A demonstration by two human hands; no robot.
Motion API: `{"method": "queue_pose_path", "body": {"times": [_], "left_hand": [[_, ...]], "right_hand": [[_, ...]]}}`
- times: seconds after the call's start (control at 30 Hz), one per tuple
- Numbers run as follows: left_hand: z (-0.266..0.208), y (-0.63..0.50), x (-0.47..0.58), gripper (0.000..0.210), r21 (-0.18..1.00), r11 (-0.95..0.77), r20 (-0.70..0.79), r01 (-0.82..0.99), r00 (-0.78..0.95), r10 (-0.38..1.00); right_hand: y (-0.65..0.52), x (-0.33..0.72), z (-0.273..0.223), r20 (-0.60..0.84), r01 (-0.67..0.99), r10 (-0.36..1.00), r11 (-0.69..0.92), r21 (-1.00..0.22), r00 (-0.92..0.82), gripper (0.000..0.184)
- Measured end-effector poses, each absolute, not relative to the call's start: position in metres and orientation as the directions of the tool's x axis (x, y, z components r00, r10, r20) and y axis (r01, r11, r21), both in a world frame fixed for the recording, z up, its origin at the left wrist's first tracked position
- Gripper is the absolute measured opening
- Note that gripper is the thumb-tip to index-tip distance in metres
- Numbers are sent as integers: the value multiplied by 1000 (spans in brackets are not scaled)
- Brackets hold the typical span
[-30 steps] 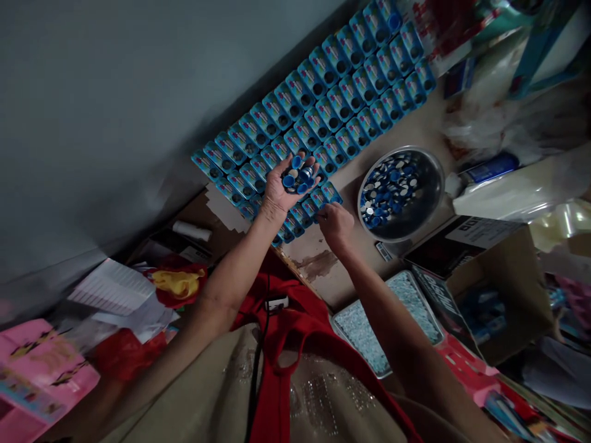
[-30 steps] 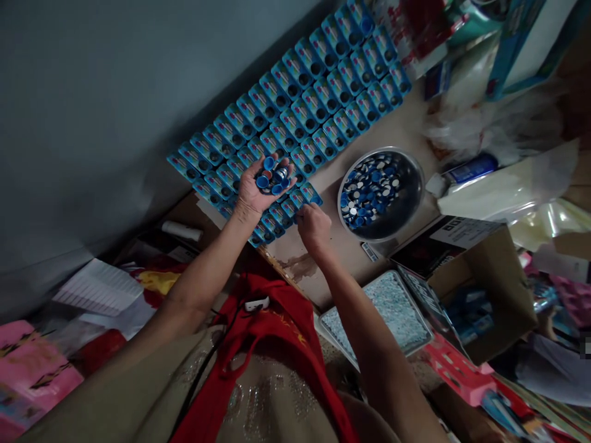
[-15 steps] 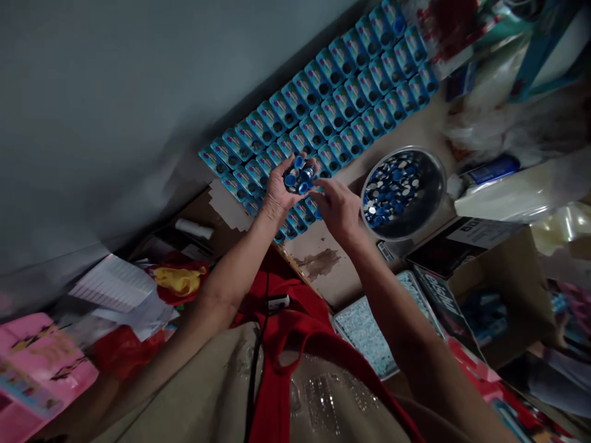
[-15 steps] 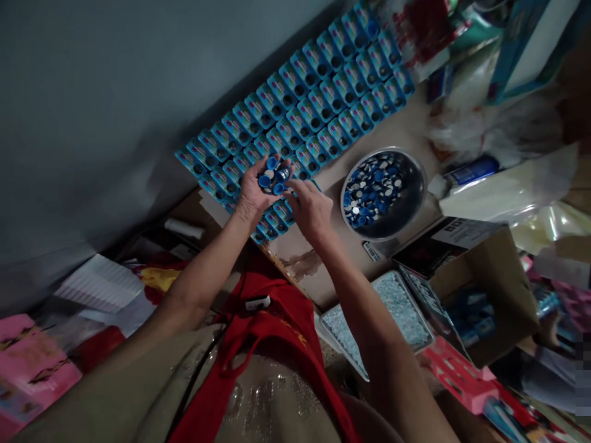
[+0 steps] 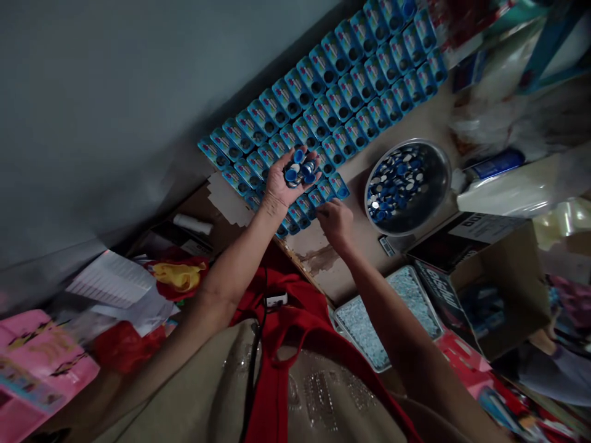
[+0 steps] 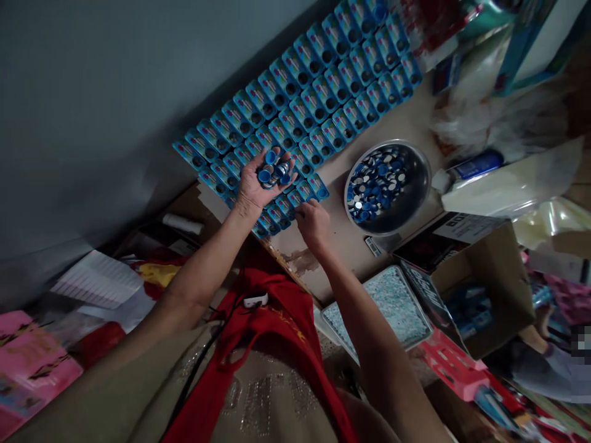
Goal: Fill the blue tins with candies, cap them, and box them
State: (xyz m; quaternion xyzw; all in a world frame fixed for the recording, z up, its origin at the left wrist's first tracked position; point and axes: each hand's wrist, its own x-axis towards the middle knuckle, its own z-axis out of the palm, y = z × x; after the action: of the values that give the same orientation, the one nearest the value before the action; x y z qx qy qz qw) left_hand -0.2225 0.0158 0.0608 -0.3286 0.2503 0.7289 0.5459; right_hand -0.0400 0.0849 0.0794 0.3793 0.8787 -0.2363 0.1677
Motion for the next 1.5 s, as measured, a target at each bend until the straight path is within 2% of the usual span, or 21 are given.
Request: {"method": "queue_pose_path", "body": {"times": [0.1, 0.2, 0.3, 0.43, 0.5, 0.63, 0.7, 0.83, 0.9, 0.97, 1.07, 1.13, 1.27, 1.4, 1.5], "left_hand": [[61, 10, -226, 26, 14, -256, -746, -966, -181, 642], [60, 10, -231, 22, 28, -256, -742, -966, -192, 642], [60, 13, -234, 25, 55, -253, -742, -966, -209, 637], [66, 13, -229, 23, 94, -249, -747, -964, -233, 623], [67, 10, -225, 22, 100, -241, -756, -965, -231, 612], [61, 5, -216, 24, 106, -230, -757, -967, -228, 612], [58, 5, -212, 26, 104, -225, -755, -969, -224, 616], [55, 8, -204, 28, 103, -246, -748, -964, -238, 620], [55, 6, -203, 27, 106, -255, -751, -961, -245, 613], [56, 3, -205, 26, 98, -254, -752, -962, -239, 614], [59, -5, -212, 26, 83, -251, -746, -964, -227, 625], [62, -10, -216, 24, 87, -244, -748, -966, -226, 624], [64, -17, -222, 22, 90, -214, -749, -973, -208, 629], [61, -21, -224, 23, 45, -183, -751, -982, -154, 642], [60, -23, -224, 20, 15, -159, -767, -987, -114, 631]], "right_hand": [[79, -57, 78, -562, 768, 592, 627, -129, -578, 17], [84, -75, 78, -617, 790, 607, 611, -39, -500, 14], [91, -82, 81, -636, 810, 611, 585, -38, -471, 21], [92, -74, 91, -637, 812, 599, 579, -74, -485, 17], [90, -69, 94, -592, 811, 607, 567, -146, -531, 14], [88, -69, 89, -307, 715, 653, 564, -412, -692, 12], [87, -74, 80, -219, 677, 671, 558, -480, -708, 16], [85, -83, 58, -237, 689, 732, 408, -599, -639, 8], [84, -80, 53, -242, 654, 753, 309, -691, -612, 3], [79, -69, 55, -255, 633, 753, 264, -728, -607, 3], [63, -47, 64, -343, 699, 695, 321, -639, -632, 10], [51, -37, 69, -422, 754, 645, 406, -517, -637, 16], [35, -37, 70, -541, 798, 602, 541, -266, -588, 15], [41, -53, 68, -611, 848, 640, 521, -100, -466, 11], [49, -64, 72, -632, 868, 657, 494, -50, -410, 21]]}}
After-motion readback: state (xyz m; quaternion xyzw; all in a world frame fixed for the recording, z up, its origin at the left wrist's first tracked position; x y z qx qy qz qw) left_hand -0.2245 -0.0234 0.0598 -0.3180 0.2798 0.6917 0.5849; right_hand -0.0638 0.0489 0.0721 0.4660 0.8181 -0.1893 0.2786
